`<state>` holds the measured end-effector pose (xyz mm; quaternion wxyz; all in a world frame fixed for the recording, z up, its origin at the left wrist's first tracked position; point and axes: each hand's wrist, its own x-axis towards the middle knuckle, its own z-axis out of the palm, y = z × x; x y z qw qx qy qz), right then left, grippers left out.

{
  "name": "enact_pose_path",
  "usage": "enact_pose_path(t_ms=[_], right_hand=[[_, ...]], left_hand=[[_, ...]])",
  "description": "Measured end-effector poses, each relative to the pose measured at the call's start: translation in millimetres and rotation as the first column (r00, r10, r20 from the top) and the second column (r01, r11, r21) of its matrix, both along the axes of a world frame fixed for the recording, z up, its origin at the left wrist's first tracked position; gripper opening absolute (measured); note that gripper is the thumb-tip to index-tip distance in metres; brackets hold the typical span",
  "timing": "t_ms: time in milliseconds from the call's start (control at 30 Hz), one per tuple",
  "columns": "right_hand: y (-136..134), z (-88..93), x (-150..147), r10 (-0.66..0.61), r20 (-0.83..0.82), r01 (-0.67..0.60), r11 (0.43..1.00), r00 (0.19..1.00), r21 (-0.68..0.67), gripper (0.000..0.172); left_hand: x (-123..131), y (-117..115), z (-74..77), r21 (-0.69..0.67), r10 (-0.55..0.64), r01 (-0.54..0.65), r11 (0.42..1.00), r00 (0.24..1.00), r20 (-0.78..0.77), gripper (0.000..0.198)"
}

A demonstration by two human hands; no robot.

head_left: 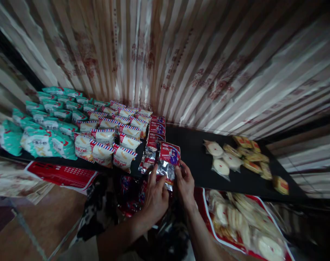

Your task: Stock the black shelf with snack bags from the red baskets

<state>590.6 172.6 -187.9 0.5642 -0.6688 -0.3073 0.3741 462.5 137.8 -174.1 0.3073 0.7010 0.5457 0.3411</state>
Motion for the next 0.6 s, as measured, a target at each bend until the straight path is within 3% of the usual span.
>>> enact_pose_path(t_ms=[167,333,467,600], right_hand=[[23.1,-5.5,-18.1,0.103,0.144,-0.111,0.993,0.984,0.049,0.053],[34.2,-6.7,-30.6,0.086,0.35,-0.101,0.995,0.933,0.025,0.047],[34.3,-4.3,-33.8,0.063,0.24,-0.08,0.995,0.969,0.063,0.053],[31.0,0.5,-20.7,-0.027,0.064,0.019,0.993,0.998,0.115,0.061]], left_hand=[[-18.2,22.2,-3.4,0.104,0.091,-0.086,0.991,0.995,-0.045,0.039],[-26.5,37.5,-13.4,0.178,0.142,-0.131,0.975,0.989,-0.046,0.036],[-26.9,37.3,-18.5,0.163,0.131,-0.132,0.978,0.991,0.015,0.036],[-26.9,31.5,-13.7,0.123,0.141,-0.158,0.98,0.981,0.13,0.04]])
